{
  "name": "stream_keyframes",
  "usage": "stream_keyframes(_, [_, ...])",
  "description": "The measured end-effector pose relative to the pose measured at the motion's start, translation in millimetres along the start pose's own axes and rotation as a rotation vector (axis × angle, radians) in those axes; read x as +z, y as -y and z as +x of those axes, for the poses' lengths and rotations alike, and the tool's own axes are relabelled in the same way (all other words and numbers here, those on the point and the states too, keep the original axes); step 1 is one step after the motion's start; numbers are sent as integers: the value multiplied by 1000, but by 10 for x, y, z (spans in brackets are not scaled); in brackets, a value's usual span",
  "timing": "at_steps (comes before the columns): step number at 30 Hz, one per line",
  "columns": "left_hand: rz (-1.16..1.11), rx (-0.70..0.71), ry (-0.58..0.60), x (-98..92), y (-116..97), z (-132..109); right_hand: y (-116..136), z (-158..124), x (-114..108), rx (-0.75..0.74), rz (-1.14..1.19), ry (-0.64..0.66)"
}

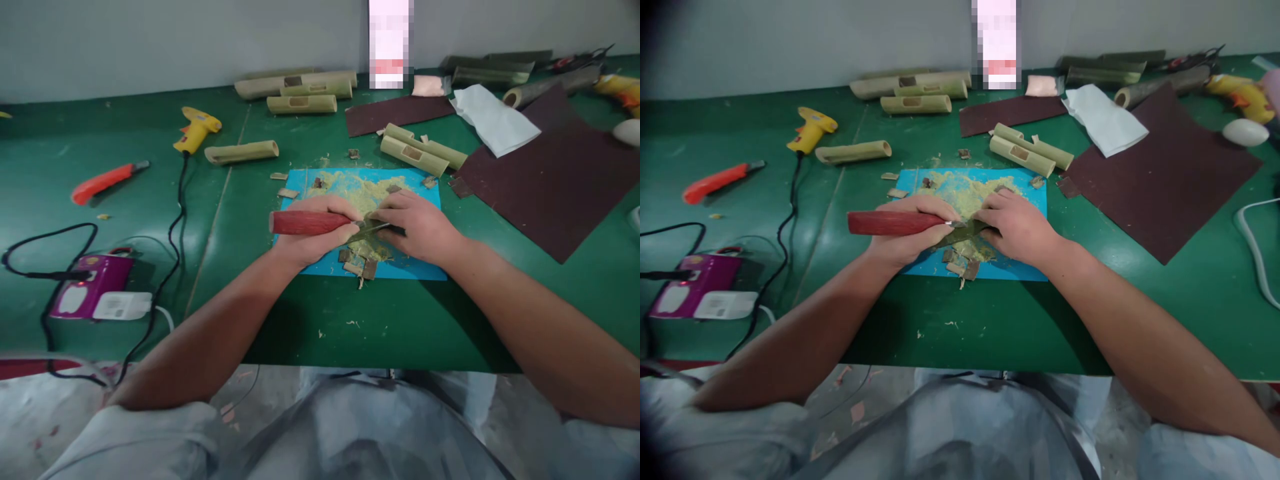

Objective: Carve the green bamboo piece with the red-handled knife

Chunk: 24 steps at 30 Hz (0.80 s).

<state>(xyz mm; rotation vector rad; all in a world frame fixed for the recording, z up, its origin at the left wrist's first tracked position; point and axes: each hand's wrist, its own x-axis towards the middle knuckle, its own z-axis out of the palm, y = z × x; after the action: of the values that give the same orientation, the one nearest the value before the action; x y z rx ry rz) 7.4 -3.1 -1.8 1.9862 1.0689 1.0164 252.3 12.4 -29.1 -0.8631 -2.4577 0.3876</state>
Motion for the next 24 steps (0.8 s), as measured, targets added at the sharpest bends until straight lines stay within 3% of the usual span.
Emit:
stream_keyframes(6, [-41, 112, -88, 18, 63, 22, -6, -8, 1, 15, 30, -24])
stream_keyframes(17, [-135, 117, -243, 54, 107, 12, -8, -13, 17, 30, 15, -17])
stream_keyframes(24, [-218, 102, -219, 38, 225, -6, -20, -16, 17, 28, 24, -17])
